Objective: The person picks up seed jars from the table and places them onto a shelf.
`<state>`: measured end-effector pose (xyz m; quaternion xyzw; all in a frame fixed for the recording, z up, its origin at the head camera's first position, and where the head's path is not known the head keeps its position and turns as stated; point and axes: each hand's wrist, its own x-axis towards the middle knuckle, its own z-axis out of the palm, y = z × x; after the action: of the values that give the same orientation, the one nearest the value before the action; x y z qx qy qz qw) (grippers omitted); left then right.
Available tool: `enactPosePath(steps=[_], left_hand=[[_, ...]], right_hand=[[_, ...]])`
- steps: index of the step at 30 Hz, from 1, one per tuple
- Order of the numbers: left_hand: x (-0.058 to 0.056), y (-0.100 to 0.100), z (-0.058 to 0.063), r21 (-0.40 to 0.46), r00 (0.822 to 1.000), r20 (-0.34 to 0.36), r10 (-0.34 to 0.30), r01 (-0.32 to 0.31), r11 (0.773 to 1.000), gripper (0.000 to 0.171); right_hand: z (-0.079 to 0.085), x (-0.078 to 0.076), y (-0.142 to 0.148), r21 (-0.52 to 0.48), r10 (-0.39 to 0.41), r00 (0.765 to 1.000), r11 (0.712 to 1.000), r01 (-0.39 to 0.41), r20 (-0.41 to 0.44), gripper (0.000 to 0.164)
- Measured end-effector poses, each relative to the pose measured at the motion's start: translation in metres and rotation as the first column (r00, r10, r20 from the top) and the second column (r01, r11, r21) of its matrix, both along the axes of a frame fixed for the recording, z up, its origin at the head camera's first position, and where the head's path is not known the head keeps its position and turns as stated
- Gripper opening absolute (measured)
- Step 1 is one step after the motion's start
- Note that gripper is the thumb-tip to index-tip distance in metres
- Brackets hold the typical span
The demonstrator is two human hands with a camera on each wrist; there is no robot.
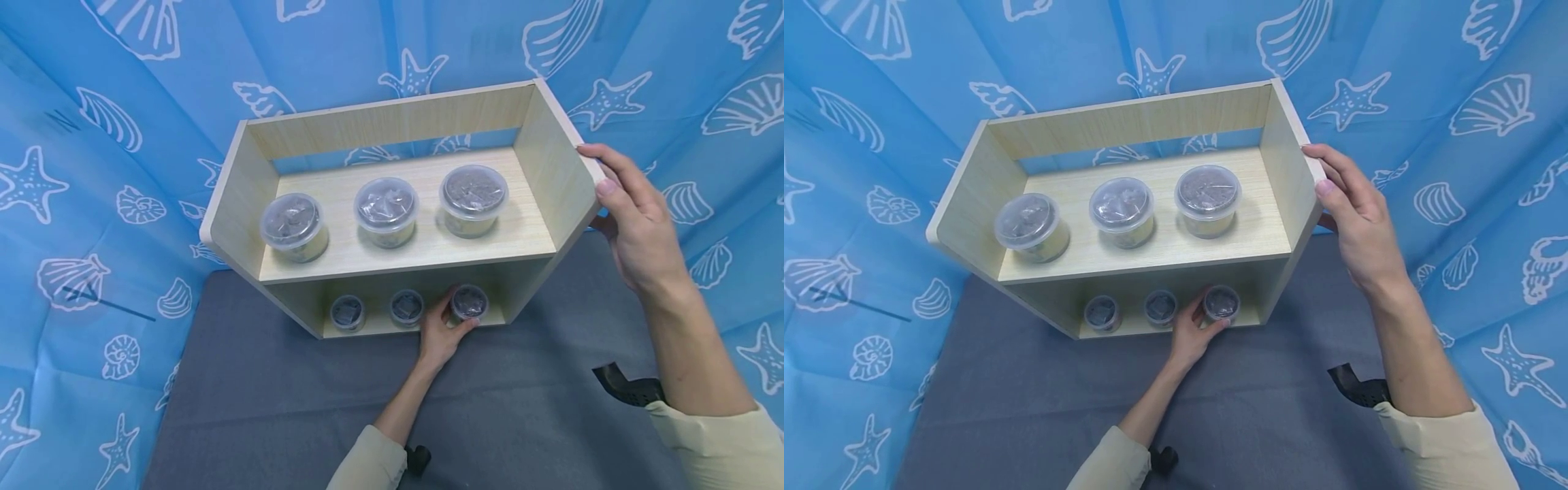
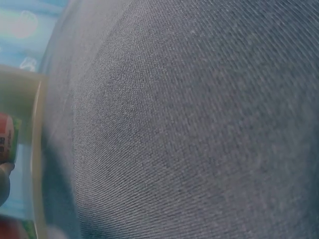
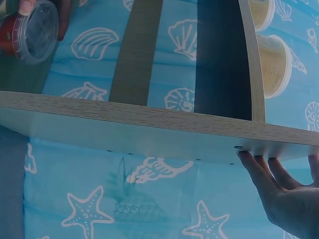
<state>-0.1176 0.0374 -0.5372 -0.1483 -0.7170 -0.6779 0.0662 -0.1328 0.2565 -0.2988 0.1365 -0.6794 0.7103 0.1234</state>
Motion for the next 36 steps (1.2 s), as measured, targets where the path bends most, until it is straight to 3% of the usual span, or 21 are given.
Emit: enactPosePath(steps=[7, 14, 16, 31, 36], left_hand=[[-0.003, 0.001, -0.004, -0.055, 1.000, 0.009, -0.021, 0.021, 0.998, 0.066], [-0.014, 0.007, -0.039, -0.053, 0.998, 0.031, -0.048, 0.049, 0.997, 0.069], [-0.015, 0.008, -0.043, -0.041, 0.998, 0.035, -0.058, 0.059, 0.997, 0.070], [-0.014, 0.008, -0.038, -0.136, 0.991, 0.115, -0.068, 0.084, 0.987, 0.075], [-0.010, 0.006, -0.036, -0.151, 0.994, 0.091, -0.064, 0.077, 0.985, 0.075]], right_hand=[[0.000, 0.001, -0.001, 0.009, -0.020, 1.000, 1.000, 0.020, 0.010, 0.043], [-0.001, 0.001, -0.002, 0.004, -0.031, 0.999, 1.000, 0.031, 0.015, 0.043], [-0.001, 0.001, -0.002, 0.003, -0.035, 0.999, 0.999, 0.035, 0.018, 0.042], [0.000, 0.002, -0.003, 0.008, -0.040, 0.999, 0.999, 0.039, 0.018, 0.043], [-0.003, 0.003, -0.005, -0.015, -0.051, 0.998, 0.999, 0.052, 0.030, 0.044]])
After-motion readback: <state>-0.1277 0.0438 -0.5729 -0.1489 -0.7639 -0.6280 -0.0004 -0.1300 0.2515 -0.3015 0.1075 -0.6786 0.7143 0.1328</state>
